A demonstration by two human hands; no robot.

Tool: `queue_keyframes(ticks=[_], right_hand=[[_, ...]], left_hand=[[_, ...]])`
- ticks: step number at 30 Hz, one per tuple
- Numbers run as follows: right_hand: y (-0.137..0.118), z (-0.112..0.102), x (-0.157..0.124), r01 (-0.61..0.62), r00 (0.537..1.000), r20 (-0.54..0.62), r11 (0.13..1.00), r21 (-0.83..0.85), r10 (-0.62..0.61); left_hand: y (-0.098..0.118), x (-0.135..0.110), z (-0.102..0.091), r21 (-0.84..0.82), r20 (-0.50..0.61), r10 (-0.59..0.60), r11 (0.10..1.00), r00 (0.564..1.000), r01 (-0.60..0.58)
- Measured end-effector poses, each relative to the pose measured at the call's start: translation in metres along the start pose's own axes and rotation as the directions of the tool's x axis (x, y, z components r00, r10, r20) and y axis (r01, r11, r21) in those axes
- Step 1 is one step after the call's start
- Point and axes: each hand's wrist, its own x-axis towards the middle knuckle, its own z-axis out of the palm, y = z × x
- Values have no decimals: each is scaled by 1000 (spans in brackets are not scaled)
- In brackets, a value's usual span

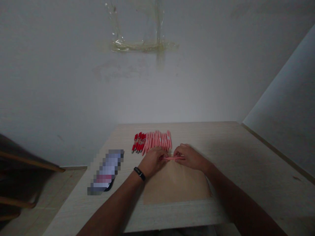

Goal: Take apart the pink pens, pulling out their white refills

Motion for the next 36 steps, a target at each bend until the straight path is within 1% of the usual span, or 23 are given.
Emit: queue_keyframes(ticks=[2,7,14,22,26,30,36], right_hand=[[0,0,1,13,1000,2,1000,4,-13],[1,3,3,61,997,52,998,-30,-60],[-2,2,1,-41,999,29,999,-1,41],[1,6,3,10,999,49,1000,-3,-10],[-1,4,2,-29,999,27,1000,-10,29],[-2,1,1,-52,998,27,998,-23,52],[-4,2,3,-28,998,53,999,20,27]], left_hand=[[0,0,-1,-5,6,0,1000,1000,0],[3,0,-2,-11,14,0,1000,1000,0],[3,0,-1,-3,10,3,1000,1000,-3],[1,0,-1,-8,-6,10,1000,1000,-10],[2,0,-3,0,14,6,1000,1000,-6],[3,1,-4,0,10,3,1000,1000,-3],[4,0,-4,-5,15,10,1000,1000,-10]])
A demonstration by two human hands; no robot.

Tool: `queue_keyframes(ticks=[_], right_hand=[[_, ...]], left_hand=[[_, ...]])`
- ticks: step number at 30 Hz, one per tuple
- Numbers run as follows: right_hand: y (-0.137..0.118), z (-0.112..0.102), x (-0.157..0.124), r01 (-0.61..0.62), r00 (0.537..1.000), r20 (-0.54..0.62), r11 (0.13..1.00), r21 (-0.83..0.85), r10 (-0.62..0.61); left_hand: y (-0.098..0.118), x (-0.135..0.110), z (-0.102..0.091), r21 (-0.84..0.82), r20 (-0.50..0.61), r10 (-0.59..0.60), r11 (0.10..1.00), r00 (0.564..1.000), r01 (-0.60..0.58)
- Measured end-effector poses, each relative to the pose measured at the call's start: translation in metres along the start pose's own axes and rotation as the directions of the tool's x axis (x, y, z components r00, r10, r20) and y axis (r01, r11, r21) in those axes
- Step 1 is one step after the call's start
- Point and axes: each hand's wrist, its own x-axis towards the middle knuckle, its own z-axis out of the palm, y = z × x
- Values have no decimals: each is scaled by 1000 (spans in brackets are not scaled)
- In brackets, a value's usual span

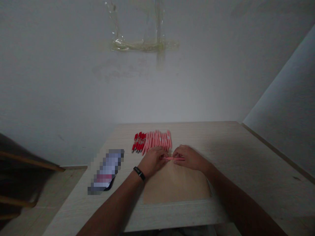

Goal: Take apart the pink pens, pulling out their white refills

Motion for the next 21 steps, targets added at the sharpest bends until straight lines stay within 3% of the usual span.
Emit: queue_keyframes(ticks=[21], right_hand=[[0,2,0,5,1000,-10,999,-51,-6]], left_hand=[[1,-1,1,-39,20,-26,999,999,27]])
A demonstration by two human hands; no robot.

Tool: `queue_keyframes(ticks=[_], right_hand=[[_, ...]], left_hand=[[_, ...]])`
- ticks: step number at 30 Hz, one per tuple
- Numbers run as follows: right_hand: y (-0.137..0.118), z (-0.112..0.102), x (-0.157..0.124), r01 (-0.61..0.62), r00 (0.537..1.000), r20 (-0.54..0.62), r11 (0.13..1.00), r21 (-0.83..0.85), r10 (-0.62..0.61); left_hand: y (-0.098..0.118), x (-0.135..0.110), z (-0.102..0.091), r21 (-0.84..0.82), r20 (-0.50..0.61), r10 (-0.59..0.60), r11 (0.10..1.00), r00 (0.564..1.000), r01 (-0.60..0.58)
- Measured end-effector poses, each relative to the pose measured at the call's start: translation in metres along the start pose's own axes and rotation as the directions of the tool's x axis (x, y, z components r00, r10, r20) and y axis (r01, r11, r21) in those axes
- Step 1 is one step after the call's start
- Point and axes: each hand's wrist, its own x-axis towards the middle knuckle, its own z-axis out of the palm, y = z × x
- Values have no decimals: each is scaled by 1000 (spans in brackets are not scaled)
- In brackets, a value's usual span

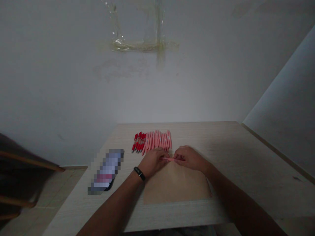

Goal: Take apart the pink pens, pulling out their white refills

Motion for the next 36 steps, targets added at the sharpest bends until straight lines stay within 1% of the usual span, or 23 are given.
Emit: queue_keyframes(ticks=[6,12,17,23,26,32,36], right_hand=[[7,0,-1,-12,1000,16,1000,-24,13],[14,-3,-4,0,1000,19,999,-34,1],[21,-5,-5,5,1000,21,998,-57,-4],[27,-5,-6,3,1000,14,998,-62,-2],[27,-4,-6,4,1000,16,998,-67,-3],[25,-2,-5,-5,1000,21,998,-57,6],[20,-2,-3,-6,1000,25,999,-44,7]], left_hand=[[-1,-1,1,16,-8,-28,999,1000,28],[-4,-1,-4,46,10,-54,998,998,54],[-6,-2,-9,52,-17,-45,998,999,46],[-9,-3,-10,55,-40,-78,995,996,80],[-8,-4,-8,53,-21,-64,997,998,65],[-6,-3,-1,50,60,25,998,998,-28],[-6,-2,0,55,53,-2,998,999,-1]])
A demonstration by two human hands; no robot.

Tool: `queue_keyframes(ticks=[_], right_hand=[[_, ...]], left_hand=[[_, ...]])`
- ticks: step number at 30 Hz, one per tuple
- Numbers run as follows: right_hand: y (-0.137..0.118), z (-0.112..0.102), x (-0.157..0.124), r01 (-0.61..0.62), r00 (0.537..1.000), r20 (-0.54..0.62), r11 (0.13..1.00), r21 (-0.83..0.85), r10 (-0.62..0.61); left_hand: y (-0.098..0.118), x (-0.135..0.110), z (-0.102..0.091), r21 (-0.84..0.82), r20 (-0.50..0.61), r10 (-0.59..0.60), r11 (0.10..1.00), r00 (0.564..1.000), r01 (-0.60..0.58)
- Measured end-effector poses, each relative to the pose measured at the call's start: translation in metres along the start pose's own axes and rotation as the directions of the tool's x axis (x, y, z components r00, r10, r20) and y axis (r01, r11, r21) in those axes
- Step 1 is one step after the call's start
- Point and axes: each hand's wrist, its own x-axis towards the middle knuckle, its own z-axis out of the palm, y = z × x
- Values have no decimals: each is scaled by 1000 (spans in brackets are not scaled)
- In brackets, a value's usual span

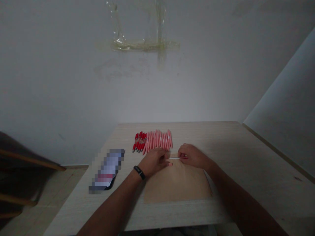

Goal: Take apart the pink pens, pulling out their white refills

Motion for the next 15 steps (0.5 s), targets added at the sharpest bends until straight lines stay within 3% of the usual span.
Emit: queue_keyframes(ticks=[9,15], right_hand=[[-16,7,6,34,999,-29,999,32,-33],[-10,9,5,5,998,-61,998,65,-1]], left_hand=[[5,3,6,-19,-38,3,1000,999,-4],[0,1,2,-3,-71,-43,999,997,43]])
